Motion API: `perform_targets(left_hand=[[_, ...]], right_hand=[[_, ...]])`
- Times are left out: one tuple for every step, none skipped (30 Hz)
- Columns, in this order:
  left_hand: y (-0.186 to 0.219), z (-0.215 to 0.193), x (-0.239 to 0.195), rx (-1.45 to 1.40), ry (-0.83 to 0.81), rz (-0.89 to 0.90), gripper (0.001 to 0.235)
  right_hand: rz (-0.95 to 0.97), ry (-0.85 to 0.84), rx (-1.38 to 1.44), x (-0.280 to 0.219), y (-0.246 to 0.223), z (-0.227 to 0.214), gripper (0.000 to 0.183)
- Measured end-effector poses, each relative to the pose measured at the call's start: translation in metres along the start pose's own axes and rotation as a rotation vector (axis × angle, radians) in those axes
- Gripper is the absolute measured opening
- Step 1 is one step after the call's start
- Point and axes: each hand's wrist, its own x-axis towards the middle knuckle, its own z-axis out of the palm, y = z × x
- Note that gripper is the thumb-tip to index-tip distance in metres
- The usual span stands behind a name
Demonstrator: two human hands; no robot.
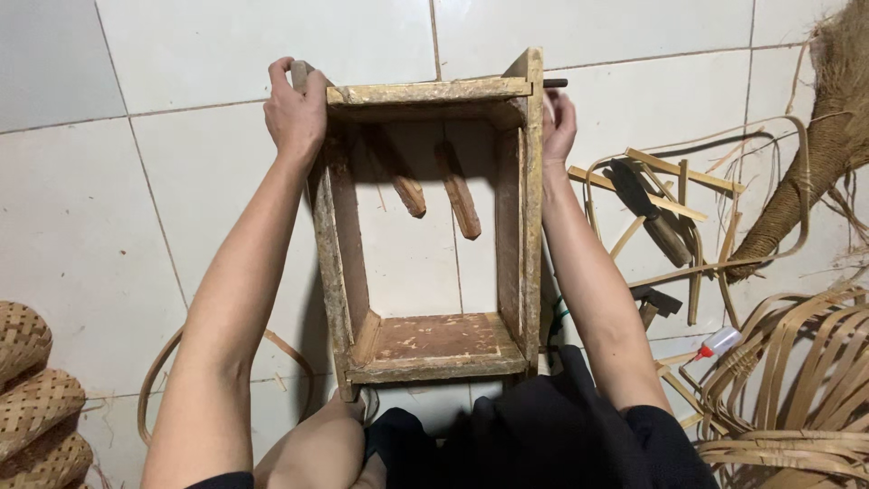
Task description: The person assembles a rectangular woven basket by removing internal wooden supports from a mold, then uses a hammer to tap the basket's edges and remove the mold. The person then places the basket aside and adjusts the empty wooden mold.
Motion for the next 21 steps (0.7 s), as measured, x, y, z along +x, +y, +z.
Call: perform_targets(left_hand=[[0.000,0.001,0.002,0.003,0.000,-0.002,0.060],[0.001,0.001,0.004,0.005,0.010,0.009,0.060],[-0.001,0.002,0.004,0.008,0.019,0.017,0.060],[-0.002,0.003,0.003,0.011,0.028,0.025,0.059],[-0.003,0.003,0.003,0.011,0.018,0.003,0.059],[-0.004,0.003,0.002,0.012,0.008,-0.019,0.059],[-0.002,0.003,0.003,0.007,0.000,-0.035,0.060],[0.000,0.003,0.004,-0.001,0.013,-0.010,0.059],[0.000,0.003,0.003,-0.008,0.025,0.010,0.058],[0.000,0.003,0.003,-0.016,0.037,0.031,0.057],[-0.002,0.003,0.001,-0.020,0.034,0.022,0.057],[-0.003,0.002,0.000,-0.024,0.032,0.013,0.058],[-0.002,0.002,0.002,-0.033,0.030,0.008,0.058],[0.000,0.002,0.002,-0.044,0.018,0.012,0.058],[0.001,0.002,0.002,-0.058,0.009,0.014,0.058],[0.002,0.001,0.003,-0.072,0.000,0.016,0.058],[0.001,0.000,0.002,-0.057,0.006,0.007,0.058],[0.000,0.000,0.001,-0.042,0.011,-0.001,0.058],[0.001,0.000,0.001,-0.028,0.014,-0.004,0.058],[0.002,0.001,0.001,-0.032,0.005,-0.015,0.058],[0.004,0.000,0.000,-0.040,-0.001,-0.025,0.058]], right_hand=[[0.037,-0.026,0.011,-0.001,-0.005,0.007,0.031],[0.074,-0.052,0.022,-0.005,-0.012,0.014,0.033],[0.114,-0.076,0.033,-0.012,-0.017,0.021,0.036],[0.180,-0.101,0.122,-0.018,-0.022,0.029,0.039],[0.243,-0.124,0.215,-0.025,-0.025,0.035,0.043],[0.304,-0.147,0.309,-0.031,-0.028,0.040,0.047],[0.283,-0.104,0.260,-0.032,-0.032,0.045,0.046],[0.262,-0.060,0.211,-0.032,-0.034,0.048,0.046],[0.245,-0.017,0.160,-0.032,-0.034,0.047,0.045],[0.239,-0.027,0.152,-0.030,-0.032,0.045,0.045],[0.237,-0.034,0.146,-0.030,-0.028,0.041,0.045],[0.236,-0.041,0.140,-0.030,-0.023,0.036,0.045],[0.234,-0.020,0.162,-0.027,-0.021,0.031,0.044],[0.233,0.001,0.183,-0.026,-0.019,0.027,0.043],[0.233,0.017,0.203,-0.024,-0.018,0.025,0.042],[0.189,-0.178,0.282,-0.021,-0.018,0.024,0.031],[0.168,-0.290,0.327,-0.023,-0.015,0.023,0.029],[0.166,-0.309,0.328,-0.026,-0.013,0.022,0.027],[0.202,-0.198,0.289,-0.028,-0.013,0.023,0.026],[0.233,-0.093,0.258,-0.030,-0.015,0.024,0.024],[0.254,-0.018,0.236,-0.029,-0.018,0.028,0.023]])
